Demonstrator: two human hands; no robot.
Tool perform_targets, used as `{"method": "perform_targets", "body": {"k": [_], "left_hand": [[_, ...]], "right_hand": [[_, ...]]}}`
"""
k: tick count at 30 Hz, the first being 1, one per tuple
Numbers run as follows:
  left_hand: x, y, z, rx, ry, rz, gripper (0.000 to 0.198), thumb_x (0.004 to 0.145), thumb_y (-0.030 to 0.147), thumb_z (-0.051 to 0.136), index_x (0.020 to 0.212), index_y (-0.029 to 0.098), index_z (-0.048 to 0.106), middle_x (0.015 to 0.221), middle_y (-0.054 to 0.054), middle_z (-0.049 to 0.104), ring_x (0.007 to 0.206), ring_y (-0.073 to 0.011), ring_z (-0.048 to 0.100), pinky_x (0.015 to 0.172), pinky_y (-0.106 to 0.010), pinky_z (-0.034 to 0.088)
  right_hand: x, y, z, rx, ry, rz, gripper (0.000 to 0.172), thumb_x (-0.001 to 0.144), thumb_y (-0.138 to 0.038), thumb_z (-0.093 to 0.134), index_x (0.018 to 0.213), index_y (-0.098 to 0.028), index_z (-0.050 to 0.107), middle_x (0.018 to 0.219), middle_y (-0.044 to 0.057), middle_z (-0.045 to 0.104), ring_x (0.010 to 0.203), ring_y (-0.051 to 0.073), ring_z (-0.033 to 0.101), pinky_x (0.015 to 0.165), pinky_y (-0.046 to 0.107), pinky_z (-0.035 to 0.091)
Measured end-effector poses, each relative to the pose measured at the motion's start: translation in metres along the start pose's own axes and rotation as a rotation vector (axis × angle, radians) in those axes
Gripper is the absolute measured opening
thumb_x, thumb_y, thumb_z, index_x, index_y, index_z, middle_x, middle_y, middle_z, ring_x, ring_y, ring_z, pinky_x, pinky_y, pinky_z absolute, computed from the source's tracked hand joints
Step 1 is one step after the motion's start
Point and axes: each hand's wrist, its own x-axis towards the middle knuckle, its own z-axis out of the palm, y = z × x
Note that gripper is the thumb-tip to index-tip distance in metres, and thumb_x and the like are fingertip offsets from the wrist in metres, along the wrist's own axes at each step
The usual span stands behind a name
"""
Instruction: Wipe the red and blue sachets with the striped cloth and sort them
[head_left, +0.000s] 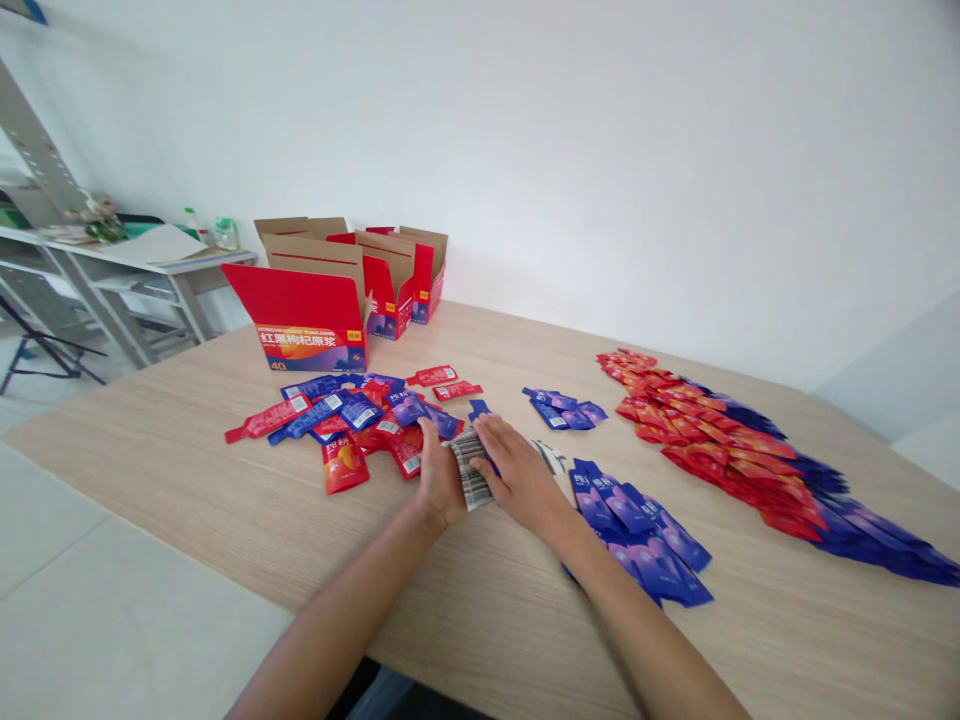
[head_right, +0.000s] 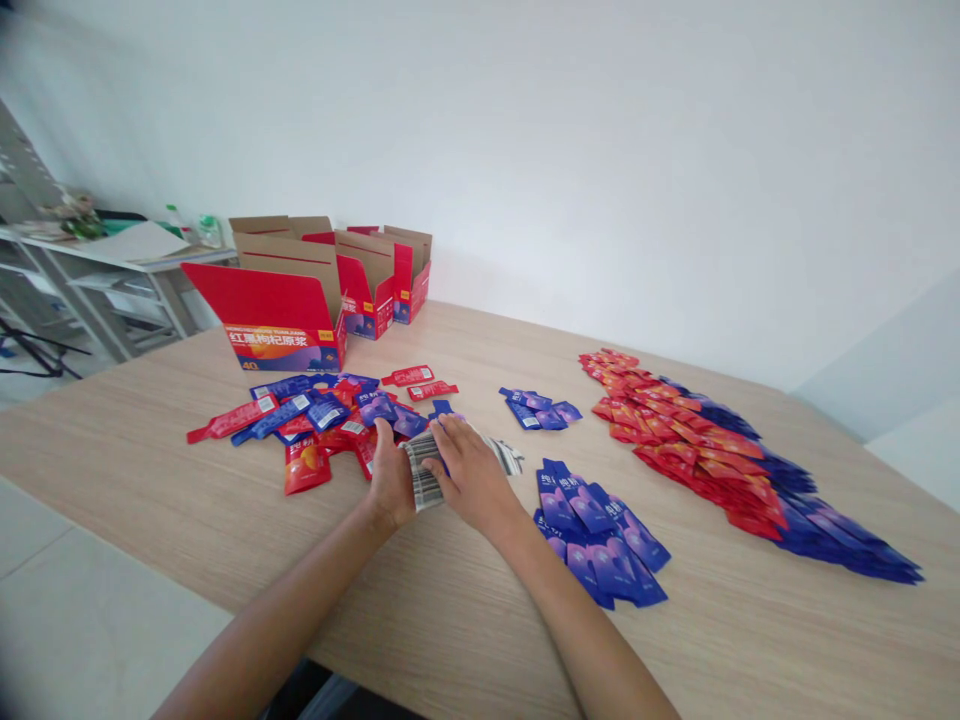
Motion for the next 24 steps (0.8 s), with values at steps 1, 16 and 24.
{"method": "perform_targets", "body": {"k": [1, 16, 24], "left_hand": [[0.001, 0.003, -0.001, -0.009, 0.014, 0.032, 0.098, 0.086, 0.085, 0.018, 0.123, 0.009, 0.067, 0.105, -0.019, 0.076, 0.101, -0.0334, 0.072, 0.085, -0.045, 0.059], [-0.007, -0.001, 0.006, 0.083, 0.045, 0.122, 0.088, 0.092, 0.078, 0.02, 0.127, 0.014, 0.067, 0.099, -0.014, 0.077, 0.088, -0.028, 0.075, 0.08, -0.04, 0.06], [-0.001, -0.024, -0.008, 0.073, -0.03, -0.102, 0.086, 0.089, 0.082, 0.031, 0.125, 0.013, 0.069, 0.105, -0.017, 0.076, 0.104, -0.032, 0.072, 0.091, -0.042, 0.056]], "right_hand": [[0.0, -0.003, 0.003, -0.009, 0.008, -0.036, 0.05, 0.105, -0.034, 0.041, 0.15, -0.013, 0.045, 0.155, 0.019, 0.046, 0.147, 0.031, 0.04, 0.119, 0.054, 0.039], [-0.002, -0.017, 0.017, 0.111, 0.109, -0.088, 0.071, 0.105, -0.022, 0.038, 0.163, -0.022, -0.003, 0.169, 0.015, 0.006, 0.156, 0.029, 0.007, 0.122, 0.059, 0.029], [0.0, -0.01, 0.01, 0.245, 0.149, 0.097, 0.06, 0.107, -0.025, 0.035, 0.163, -0.027, 0.013, 0.166, 0.01, 0.028, 0.152, 0.023, 0.029, 0.122, 0.051, 0.035]]}}
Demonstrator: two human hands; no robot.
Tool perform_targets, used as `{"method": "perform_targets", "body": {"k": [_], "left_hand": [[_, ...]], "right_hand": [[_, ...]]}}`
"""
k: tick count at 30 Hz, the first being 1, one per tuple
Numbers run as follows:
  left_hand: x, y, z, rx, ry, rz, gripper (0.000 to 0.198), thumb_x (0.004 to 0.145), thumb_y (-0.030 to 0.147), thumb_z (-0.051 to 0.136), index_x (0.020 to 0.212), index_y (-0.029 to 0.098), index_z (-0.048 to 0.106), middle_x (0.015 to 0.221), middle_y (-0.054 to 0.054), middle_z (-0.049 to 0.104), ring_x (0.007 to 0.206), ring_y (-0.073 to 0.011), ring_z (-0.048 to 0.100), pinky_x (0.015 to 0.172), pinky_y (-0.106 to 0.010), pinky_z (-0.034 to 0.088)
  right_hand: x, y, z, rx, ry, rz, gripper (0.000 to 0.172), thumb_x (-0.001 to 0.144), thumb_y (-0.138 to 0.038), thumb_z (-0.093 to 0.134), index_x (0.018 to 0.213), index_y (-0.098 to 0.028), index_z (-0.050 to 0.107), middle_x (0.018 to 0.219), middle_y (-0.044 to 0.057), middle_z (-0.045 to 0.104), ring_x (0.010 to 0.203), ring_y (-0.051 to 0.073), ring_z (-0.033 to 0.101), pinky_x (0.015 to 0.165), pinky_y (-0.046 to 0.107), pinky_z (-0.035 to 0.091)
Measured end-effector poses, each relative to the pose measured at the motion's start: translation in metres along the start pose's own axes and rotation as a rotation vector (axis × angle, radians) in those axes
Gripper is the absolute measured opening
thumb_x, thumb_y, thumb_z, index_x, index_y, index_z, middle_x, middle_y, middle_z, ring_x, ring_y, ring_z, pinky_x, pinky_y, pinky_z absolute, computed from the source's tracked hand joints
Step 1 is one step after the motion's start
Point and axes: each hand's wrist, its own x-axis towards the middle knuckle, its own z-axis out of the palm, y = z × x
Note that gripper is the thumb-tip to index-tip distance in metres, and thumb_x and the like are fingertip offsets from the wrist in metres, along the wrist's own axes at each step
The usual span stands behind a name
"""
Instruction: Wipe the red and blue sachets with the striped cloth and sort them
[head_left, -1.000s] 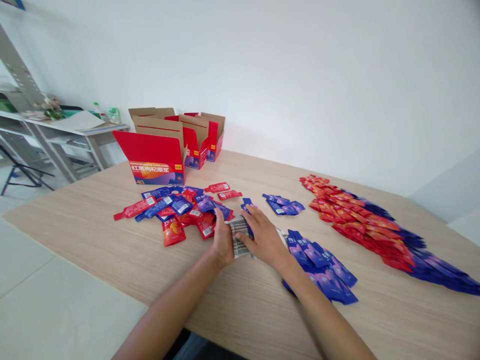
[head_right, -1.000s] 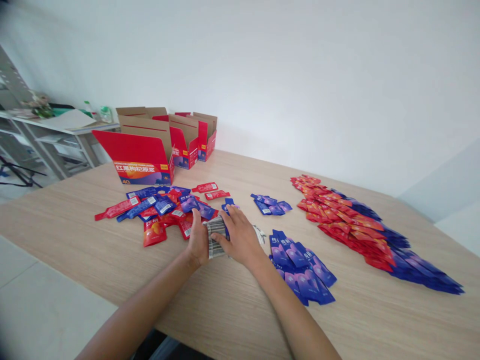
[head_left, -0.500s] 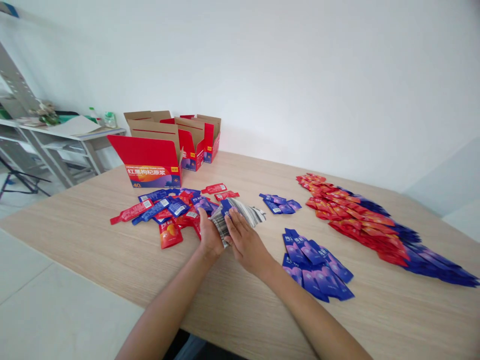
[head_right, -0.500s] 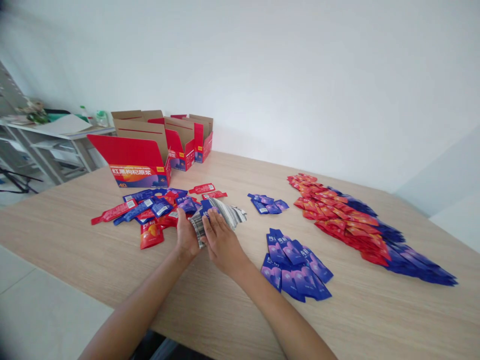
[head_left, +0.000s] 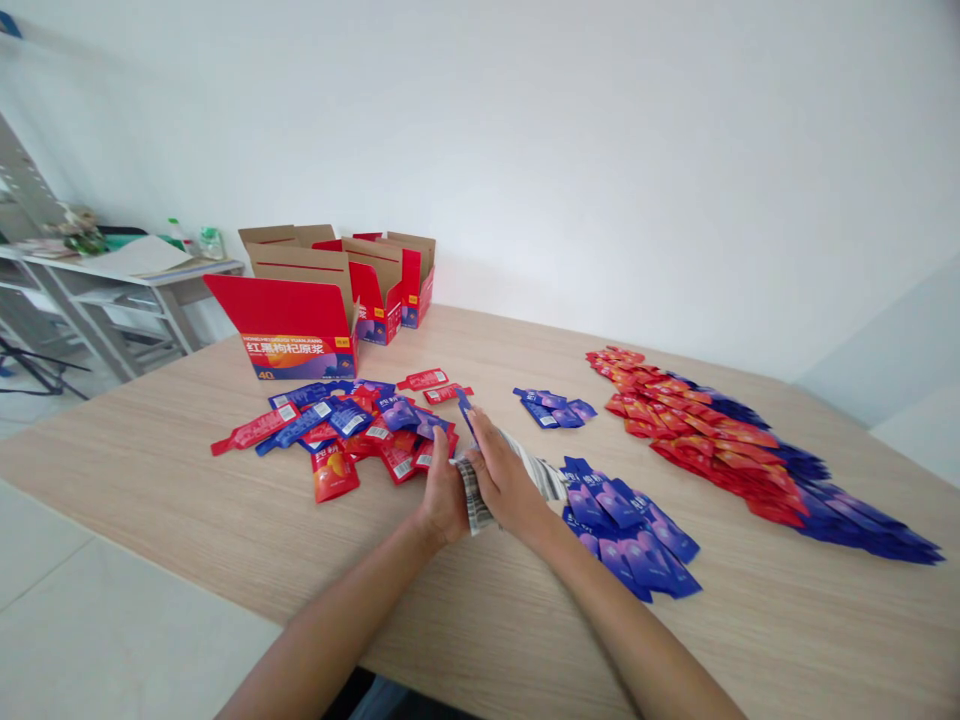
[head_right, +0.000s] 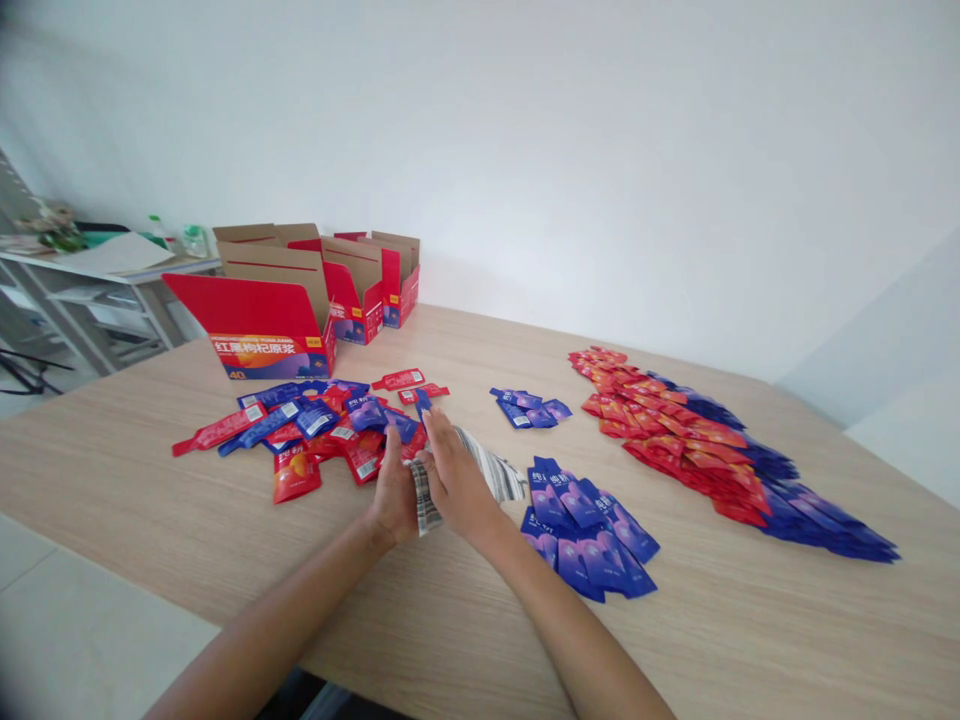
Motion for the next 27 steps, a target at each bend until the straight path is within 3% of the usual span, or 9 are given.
{"method": "perform_targets", "body": {"k": [3, 7, 11, 14, 19, 24, 27], "left_hand": [[-0.001, 0.01, 0.002, -0.01, 0.056, 0.148, 0.081, 0.089, 0.08, 0.032, 0.116, 0.014, 0.072, 0.101, -0.015, 0.077, 0.098, -0.0298, 0.073, 0.087, -0.041, 0.058], [-0.004, 0.033, 0.006, -0.022, 0.178, 0.337, 0.078, 0.091, 0.078, 0.031, 0.09, 0.014, 0.074, 0.087, -0.014, 0.076, 0.087, -0.0269, 0.074, 0.079, -0.037, 0.06], [-0.005, 0.048, 0.007, -0.026, 0.22, 0.413, 0.078, 0.094, 0.076, 0.028, 0.08, 0.013, 0.072, 0.076, -0.013, 0.074, 0.084, -0.0275, 0.074, 0.079, -0.038, 0.06], [-0.006, 0.05, 0.006, -0.034, 0.208, 0.377, 0.076, 0.094, 0.075, 0.03, 0.086, 0.012, 0.073, 0.08, -0.013, 0.075, 0.087, -0.0294, 0.074, 0.082, -0.041, 0.06], [-0.005, 0.043, 0.005, -0.05, 0.05, 0.274, 0.079, 0.091, 0.077, 0.032, 0.113, 0.012, 0.071, 0.102, -0.015, 0.077, 0.096, -0.0318, 0.074, 0.09, -0.046, 0.057], [-0.004, 0.035, 0.006, -0.064, -0.053, 0.179, 0.085, 0.09, 0.08, 0.03, 0.124, 0.012, 0.067, 0.112, -0.017, 0.075, 0.097, -0.0316, 0.073, 0.09, -0.046, 0.056], [-0.005, 0.036, 0.006, -0.051, -0.072, 0.134, 0.085, 0.088, 0.082, 0.032, 0.125, 0.013, 0.066, 0.113, -0.017, 0.074, 0.097, -0.031, 0.073, 0.087, -0.044, 0.057]], "right_hand": [[0.001, -0.006, 0.001, -0.017, -0.081, -0.057, 0.054, 0.106, -0.023, 0.037, 0.16, -0.02, 0.029, 0.162, 0.015, 0.036, 0.151, 0.025, 0.032, 0.121, 0.054, 0.035], [0.001, -0.021, -0.002, -0.014, -0.171, -0.129, 0.05, 0.104, -0.02, 0.041, 0.153, -0.011, 0.042, 0.157, 0.021, 0.041, 0.151, 0.028, 0.033, 0.121, 0.053, 0.036], [0.002, -0.034, -0.011, 0.099, -0.193, -0.138, 0.049, 0.104, -0.021, 0.042, 0.152, -0.016, 0.044, 0.153, 0.017, 0.049, 0.145, 0.025, 0.043, 0.118, 0.047, 0.041], [0.005, -0.033, -0.017, 0.2, -0.102, -0.082, 0.045, 0.105, -0.024, 0.04, 0.149, -0.025, 0.049, 0.147, 0.01, 0.058, 0.138, 0.021, 0.053, 0.114, 0.043, 0.046], [0.006, -0.011, -0.016, 0.105, 0.226, 0.047, 0.037, 0.104, -0.021, 0.039, 0.126, -0.027, 0.068, 0.139, 0.007, 0.064, 0.13, 0.021, 0.059, 0.11, 0.043, 0.049], [0.002, 0.006, -0.01, -0.143, 0.201, -0.027, 0.035, 0.101, -0.019, 0.039, 0.122, -0.018, 0.067, 0.154, 0.014, 0.048, 0.143, 0.029, 0.044, 0.121, 0.057, 0.031], [0.001, 0.007, -0.009, -0.189, 0.176, -0.005, 0.031, 0.101, -0.032, 0.05, 0.124, -0.017, 0.064, 0.156, 0.018, 0.043, 0.144, 0.032, 0.042, 0.118, 0.059, 0.035]]}}
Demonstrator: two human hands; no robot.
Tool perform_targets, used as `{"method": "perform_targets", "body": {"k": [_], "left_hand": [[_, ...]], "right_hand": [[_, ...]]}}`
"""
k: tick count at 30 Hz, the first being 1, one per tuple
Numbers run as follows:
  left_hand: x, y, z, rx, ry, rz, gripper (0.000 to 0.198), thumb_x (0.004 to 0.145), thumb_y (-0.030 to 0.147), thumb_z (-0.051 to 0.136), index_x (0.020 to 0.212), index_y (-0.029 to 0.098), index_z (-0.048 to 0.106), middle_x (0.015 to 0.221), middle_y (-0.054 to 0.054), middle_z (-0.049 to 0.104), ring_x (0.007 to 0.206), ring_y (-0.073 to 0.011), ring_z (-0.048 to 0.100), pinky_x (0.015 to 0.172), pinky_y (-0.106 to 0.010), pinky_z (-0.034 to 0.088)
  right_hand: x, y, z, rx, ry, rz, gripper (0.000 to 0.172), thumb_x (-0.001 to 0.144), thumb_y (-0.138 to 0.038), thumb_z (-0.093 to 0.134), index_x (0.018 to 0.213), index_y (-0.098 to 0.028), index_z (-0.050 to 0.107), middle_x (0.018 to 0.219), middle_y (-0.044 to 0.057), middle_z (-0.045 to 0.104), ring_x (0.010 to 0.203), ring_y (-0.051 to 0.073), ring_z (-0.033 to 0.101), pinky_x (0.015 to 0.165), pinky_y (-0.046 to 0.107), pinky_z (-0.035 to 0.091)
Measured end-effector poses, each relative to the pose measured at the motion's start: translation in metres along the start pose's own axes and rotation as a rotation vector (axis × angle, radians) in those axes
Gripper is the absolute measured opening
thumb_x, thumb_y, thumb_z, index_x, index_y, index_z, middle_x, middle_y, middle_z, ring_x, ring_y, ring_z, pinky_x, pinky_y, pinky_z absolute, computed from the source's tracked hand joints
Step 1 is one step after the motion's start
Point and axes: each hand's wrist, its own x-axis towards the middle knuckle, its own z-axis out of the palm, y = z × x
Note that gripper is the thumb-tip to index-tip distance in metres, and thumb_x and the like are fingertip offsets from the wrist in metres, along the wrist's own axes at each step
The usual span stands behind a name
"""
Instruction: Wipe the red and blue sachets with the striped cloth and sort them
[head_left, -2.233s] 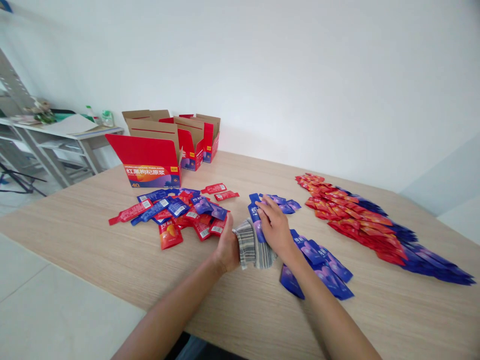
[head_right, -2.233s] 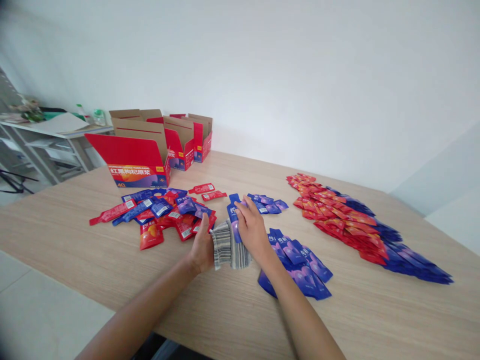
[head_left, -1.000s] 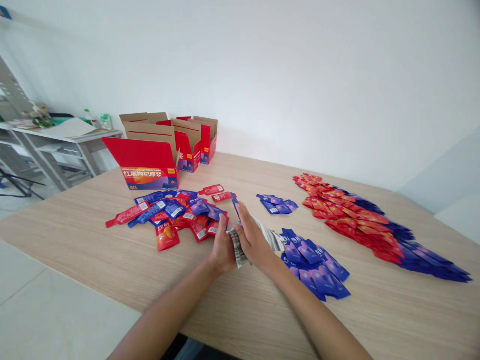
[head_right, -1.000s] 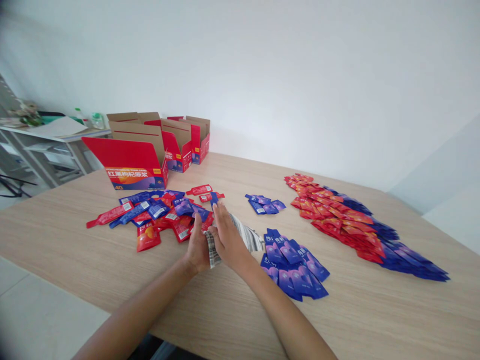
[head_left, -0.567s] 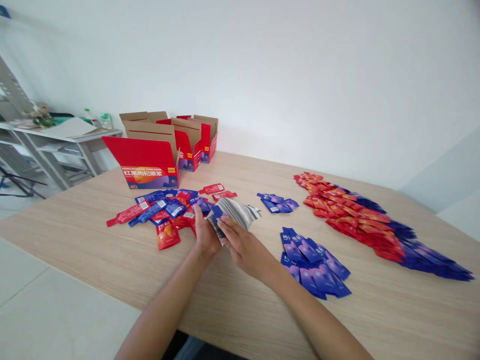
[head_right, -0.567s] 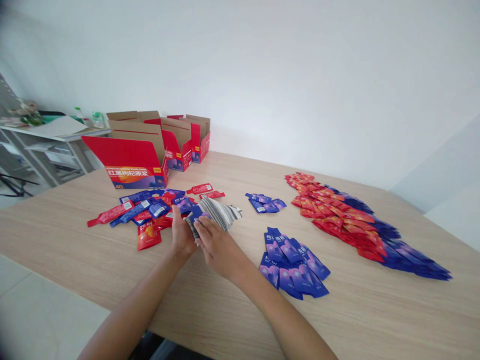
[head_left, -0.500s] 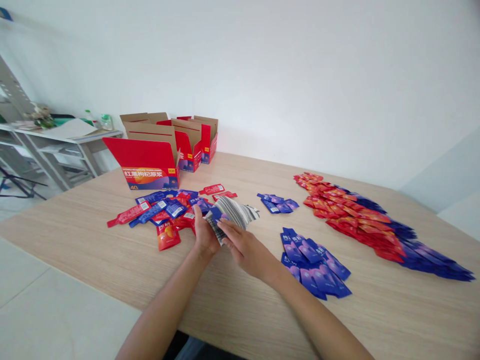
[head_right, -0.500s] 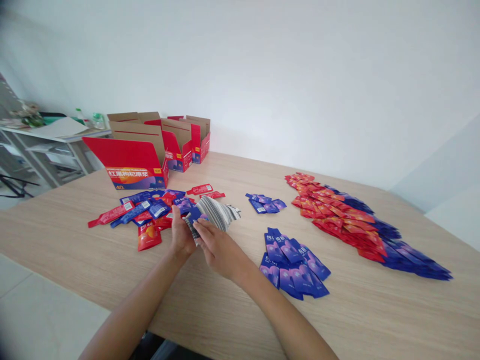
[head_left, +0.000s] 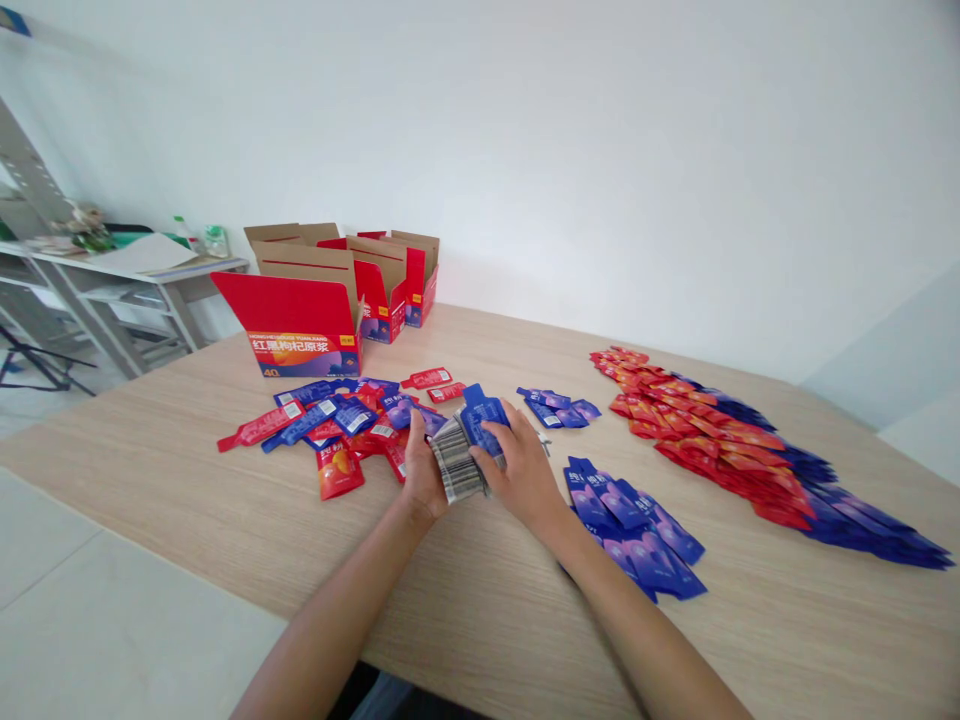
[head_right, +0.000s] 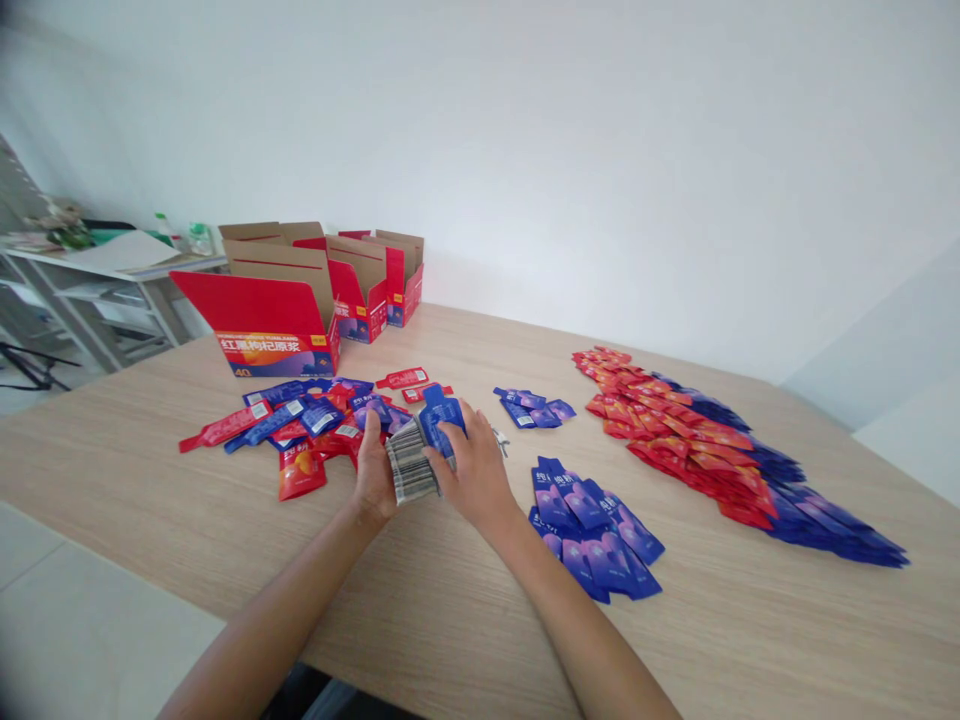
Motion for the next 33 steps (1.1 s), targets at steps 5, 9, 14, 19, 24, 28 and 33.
{"method": "perform_targets", "body": {"k": [5, 9, 14, 19, 24, 28, 33], "left_hand": [[0.0, -0.003, -0.004, 0.007, -0.036, -0.03, 0.086, 0.084, 0.084, 0.037, 0.126, 0.015, 0.065, 0.112, -0.015, 0.074, 0.096, -0.0303, 0.073, 0.084, -0.042, 0.058], [-0.003, -0.015, 0.001, 0.014, -0.028, -0.093, 0.086, 0.088, 0.082, 0.03, 0.127, 0.013, 0.065, 0.11, -0.016, 0.075, 0.095, -0.0303, 0.073, 0.086, -0.044, 0.057], [-0.007, -0.026, 0.008, 0.039, -0.032, -0.153, 0.089, 0.089, 0.082, 0.028, 0.127, 0.011, 0.065, 0.109, -0.017, 0.075, 0.098, -0.0324, 0.073, 0.092, -0.046, 0.054], [-0.007, -0.023, 0.012, 0.03, -0.021, -0.126, 0.091, 0.088, 0.083, 0.025, 0.127, 0.011, 0.066, 0.108, -0.018, 0.075, 0.1, -0.033, 0.072, 0.094, -0.047, 0.052], [-0.006, -0.016, 0.017, 0.008, -0.001, -0.069, 0.095, 0.088, 0.084, 0.02, 0.126, 0.011, 0.066, 0.105, -0.017, 0.075, 0.097, -0.0318, 0.072, 0.09, -0.045, 0.055], [-0.005, -0.01, 0.014, 0.018, -0.008, -0.04, 0.094, 0.085, 0.087, 0.026, 0.124, 0.012, 0.067, 0.107, -0.017, 0.075, 0.097, -0.0321, 0.072, 0.086, -0.045, 0.056], [-0.004, 0.003, 0.004, 0.018, -0.028, 0.007, 0.097, 0.079, 0.091, 0.034, 0.129, 0.013, 0.065, 0.115, -0.017, 0.073, 0.101, -0.0327, 0.071, 0.086, -0.044, 0.057]], "right_hand": [[0.001, -0.002, -0.001, -0.01, 0.005, 0.059, 0.031, 0.102, -0.035, 0.049, 0.126, -0.019, 0.061, 0.16, 0.017, 0.037, 0.146, 0.033, 0.039, 0.115, 0.059, 0.038], [0.004, 0.0, -0.006, -0.018, 0.032, 0.103, 0.033, 0.102, -0.037, 0.049, 0.126, -0.018, 0.062, 0.162, 0.017, 0.033, 0.147, 0.033, 0.038, 0.116, 0.058, 0.038], [0.007, 0.006, -0.012, 0.003, 0.07, 0.184, 0.035, 0.102, -0.041, 0.051, 0.126, -0.018, 0.064, 0.16, 0.016, 0.038, 0.146, 0.032, 0.04, 0.118, 0.056, 0.037], [0.007, 0.01, -0.011, -0.019, -0.007, 0.148, 0.04, 0.103, -0.039, 0.048, 0.136, -0.02, 0.061, 0.163, 0.015, 0.032, 0.148, 0.034, 0.037, 0.118, 0.058, 0.037], [0.008, 0.007, -0.01, -0.044, -0.081, 0.08, 0.039, 0.104, -0.035, 0.046, 0.134, -0.019, 0.064, 0.162, 0.016, 0.034, 0.146, 0.036, 0.04, 0.116, 0.059, 0.04], [0.008, 0.003, -0.01, -0.047, -0.113, 0.092, 0.039, 0.103, -0.034, 0.047, 0.135, -0.02, 0.064, 0.162, 0.016, 0.034, 0.144, 0.035, 0.043, 0.115, 0.058, 0.042], [0.007, -0.005, -0.009, -0.061, -0.092, -0.012, 0.034, 0.103, -0.031, 0.048, 0.13, -0.02, 0.064, 0.162, 0.015, 0.036, 0.149, 0.034, 0.034, 0.118, 0.064, 0.033]]}}
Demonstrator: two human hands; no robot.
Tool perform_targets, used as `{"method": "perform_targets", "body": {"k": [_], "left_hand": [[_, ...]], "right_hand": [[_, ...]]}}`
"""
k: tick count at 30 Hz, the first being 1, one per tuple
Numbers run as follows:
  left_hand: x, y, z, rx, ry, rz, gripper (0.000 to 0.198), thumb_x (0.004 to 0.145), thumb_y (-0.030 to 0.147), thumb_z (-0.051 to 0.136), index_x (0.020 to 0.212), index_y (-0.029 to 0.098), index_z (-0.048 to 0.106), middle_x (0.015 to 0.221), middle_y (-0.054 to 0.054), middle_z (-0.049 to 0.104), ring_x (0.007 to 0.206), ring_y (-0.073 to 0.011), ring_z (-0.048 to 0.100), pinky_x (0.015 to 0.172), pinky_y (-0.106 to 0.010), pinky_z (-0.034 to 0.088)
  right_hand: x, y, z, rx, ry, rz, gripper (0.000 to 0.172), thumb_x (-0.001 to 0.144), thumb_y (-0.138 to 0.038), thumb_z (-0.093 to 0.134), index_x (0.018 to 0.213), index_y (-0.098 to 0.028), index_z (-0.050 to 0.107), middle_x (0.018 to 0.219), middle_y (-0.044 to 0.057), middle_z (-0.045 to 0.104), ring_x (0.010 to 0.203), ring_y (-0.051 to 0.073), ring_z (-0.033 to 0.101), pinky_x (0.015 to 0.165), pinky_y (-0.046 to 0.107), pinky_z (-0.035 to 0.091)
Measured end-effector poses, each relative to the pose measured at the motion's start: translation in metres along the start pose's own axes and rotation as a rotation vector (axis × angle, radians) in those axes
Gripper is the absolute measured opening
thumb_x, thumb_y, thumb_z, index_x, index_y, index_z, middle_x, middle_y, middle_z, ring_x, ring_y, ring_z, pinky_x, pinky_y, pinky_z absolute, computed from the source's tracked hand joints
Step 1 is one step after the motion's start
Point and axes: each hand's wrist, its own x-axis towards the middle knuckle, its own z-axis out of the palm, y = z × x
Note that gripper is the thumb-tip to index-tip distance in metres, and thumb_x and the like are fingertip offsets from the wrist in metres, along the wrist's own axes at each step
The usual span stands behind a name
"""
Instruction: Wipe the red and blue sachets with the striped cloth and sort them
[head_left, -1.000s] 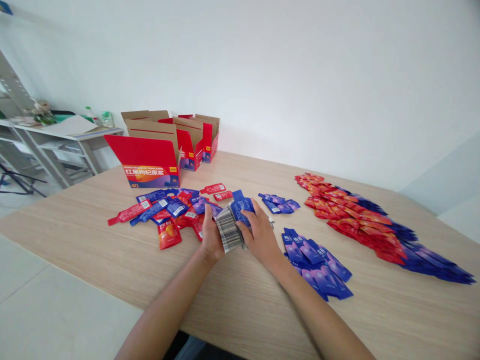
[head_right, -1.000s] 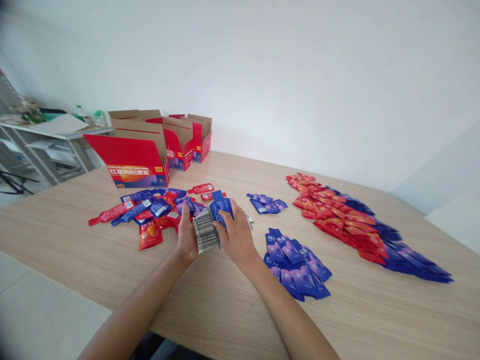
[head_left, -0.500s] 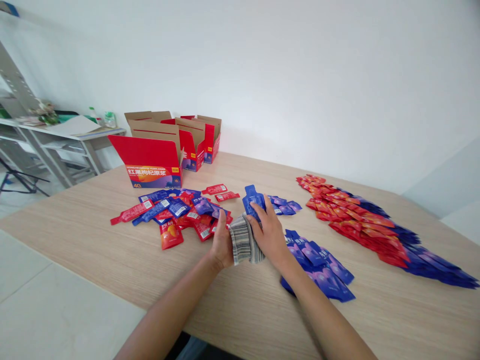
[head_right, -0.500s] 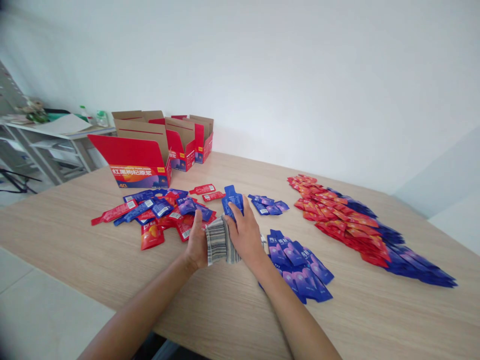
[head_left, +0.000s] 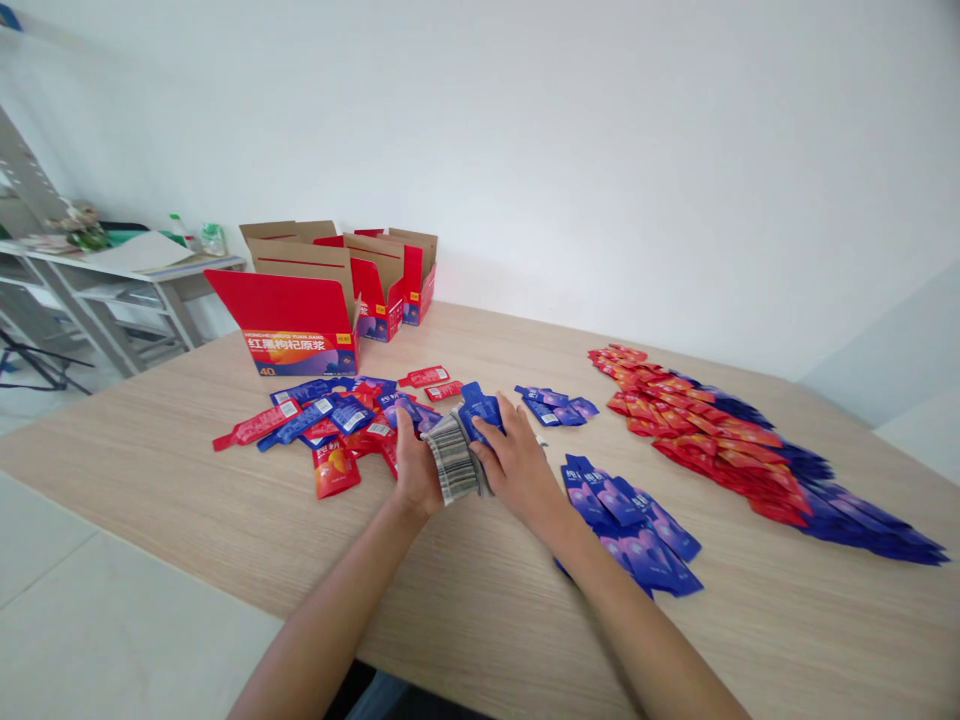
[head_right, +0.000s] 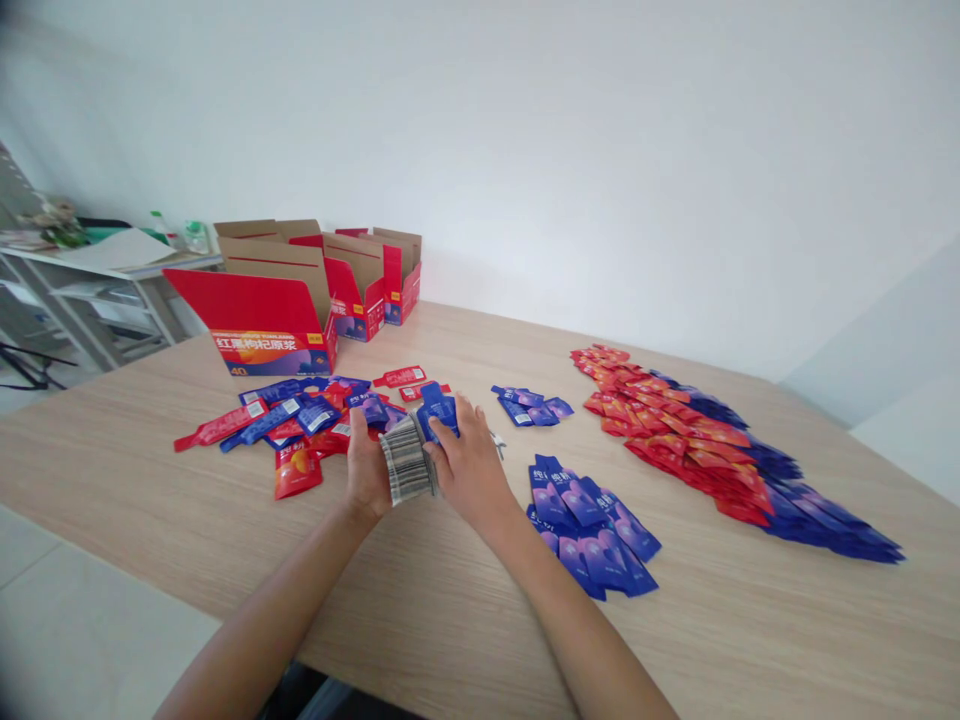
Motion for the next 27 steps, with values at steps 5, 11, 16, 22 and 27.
{"method": "perform_targets", "body": {"k": [5, 11, 16, 22, 27], "left_hand": [[0.003, 0.005, -0.006, 0.022, 0.068, 0.071, 0.098, 0.084, 0.088, 0.026, 0.129, 0.01, 0.064, 0.116, -0.019, 0.073, 0.105, -0.0332, 0.07, 0.09, -0.044, 0.056], [0.005, -0.006, -0.009, 0.045, 0.16, 0.167, 0.081, 0.094, 0.075, 0.03, 0.123, 0.01, 0.067, 0.106, -0.015, 0.076, 0.1, -0.0282, 0.073, 0.092, -0.039, 0.057], [0.002, -0.016, -0.008, 0.052, 0.124, 0.09, 0.078, 0.095, 0.074, 0.029, 0.127, 0.014, 0.066, 0.106, -0.015, 0.076, 0.101, -0.0283, 0.073, 0.09, -0.039, 0.058], [0.001, -0.041, -0.006, 0.057, 0.062, -0.127, 0.076, 0.095, 0.073, 0.031, 0.135, 0.017, 0.063, 0.115, -0.015, 0.075, 0.113, -0.0311, 0.07, 0.097, -0.044, 0.054], [0.001, -0.037, -0.001, 0.023, 0.135, -0.018, 0.078, 0.094, 0.075, 0.029, 0.13, 0.017, 0.066, 0.112, -0.014, 0.075, 0.11, -0.0298, 0.071, 0.096, -0.043, 0.055]], "right_hand": [[-0.004, -0.013, 0.006, -0.026, -0.029, -0.076, 0.051, 0.102, -0.046, 0.05, 0.138, -0.01, 0.055, 0.15, 0.025, 0.049, 0.144, 0.036, 0.042, 0.118, 0.063, 0.032], [-0.013, -0.028, 0.019, 0.098, -0.031, -0.103, 0.06, 0.103, -0.038, 0.047, 0.155, -0.013, 0.034, 0.154, 0.022, 0.045, 0.147, 0.032, 0.038, 0.117, 0.057, 0.039], [-0.015, -0.032, 0.02, 0.174, -0.043, -0.055, 0.06, 0.106, -0.029, 0.037, 0.163, -0.025, 0.017, 0.164, 0.013, 0.032, 0.152, 0.026, 0.029, 0.12, 0.055, 0.036], [-0.009, -0.01, 0.012, 0.166, -0.056, -0.013, 0.059, 0.106, -0.03, 0.037, 0.162, -0.024, 0.02, 0.165, 0.012, 0.03, 0.153, 0.026, 0.027, 0.122, 0.055, 0.033], [-0.006, -0.009, 0.008, 0.16, -0.169, -0.107, 0.058, 0.106, -0.028, 0.039, 0.161, -0.023, 0.023, 0.165, 0.014, 0.03, 0.154, 0.026, 0.026, 0.12, 0.055, 0.035]]}}
